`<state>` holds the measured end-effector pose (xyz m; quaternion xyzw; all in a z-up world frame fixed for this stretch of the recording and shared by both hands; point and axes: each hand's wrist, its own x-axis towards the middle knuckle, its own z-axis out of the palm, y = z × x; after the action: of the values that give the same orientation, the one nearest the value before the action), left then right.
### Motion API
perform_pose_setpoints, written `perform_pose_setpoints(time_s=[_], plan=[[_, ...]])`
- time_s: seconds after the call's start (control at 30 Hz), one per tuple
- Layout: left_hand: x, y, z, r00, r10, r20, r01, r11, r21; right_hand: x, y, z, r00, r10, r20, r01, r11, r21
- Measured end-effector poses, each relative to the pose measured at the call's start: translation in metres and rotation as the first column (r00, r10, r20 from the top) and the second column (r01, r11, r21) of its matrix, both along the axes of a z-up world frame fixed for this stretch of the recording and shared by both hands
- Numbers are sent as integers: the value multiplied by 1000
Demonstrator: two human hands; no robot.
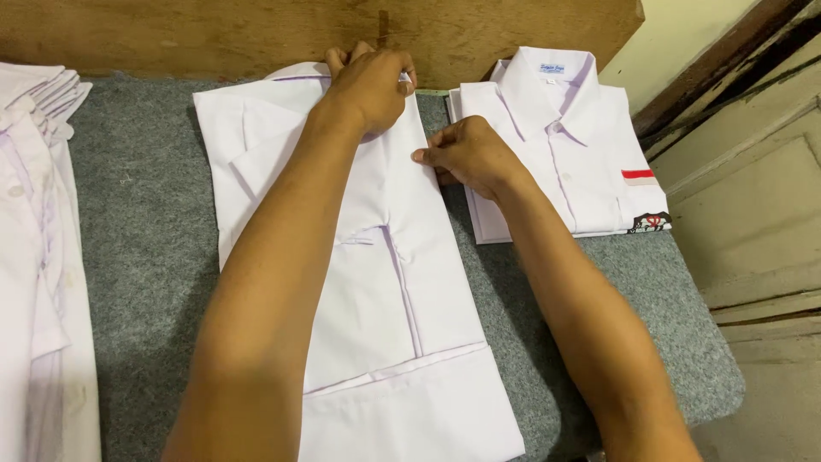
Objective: Folding a white collared shirt on a flat surface in a garment factory setting
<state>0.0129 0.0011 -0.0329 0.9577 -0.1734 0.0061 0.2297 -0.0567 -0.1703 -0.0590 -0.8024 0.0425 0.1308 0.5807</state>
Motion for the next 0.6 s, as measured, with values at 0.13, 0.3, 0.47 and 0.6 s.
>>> perform_pose_setpoints(time_s=[0.13, 0.3, 0.47, 0.6], plan=[[5, 0, -8, 998, -12, 62, 10, 1000, 20, -18, -7, -3, 998, 62, 9, -62, 998, -15], [6, -3, -14, 980, -34, 196, 25, 999, 47, -62, -13, 13, 988, 93, -121, -101, 993, -62], [-14, -4, -6, 938, -77, 339, 80, 997, 5, -97, -19, 14, 985, 89, -145, -99, 993, -60], [-72, 6, 2, 941, -199, 274, 157, 973, 168, -110, -15, 20, 989, 59, -133, -72, 993, -91]])
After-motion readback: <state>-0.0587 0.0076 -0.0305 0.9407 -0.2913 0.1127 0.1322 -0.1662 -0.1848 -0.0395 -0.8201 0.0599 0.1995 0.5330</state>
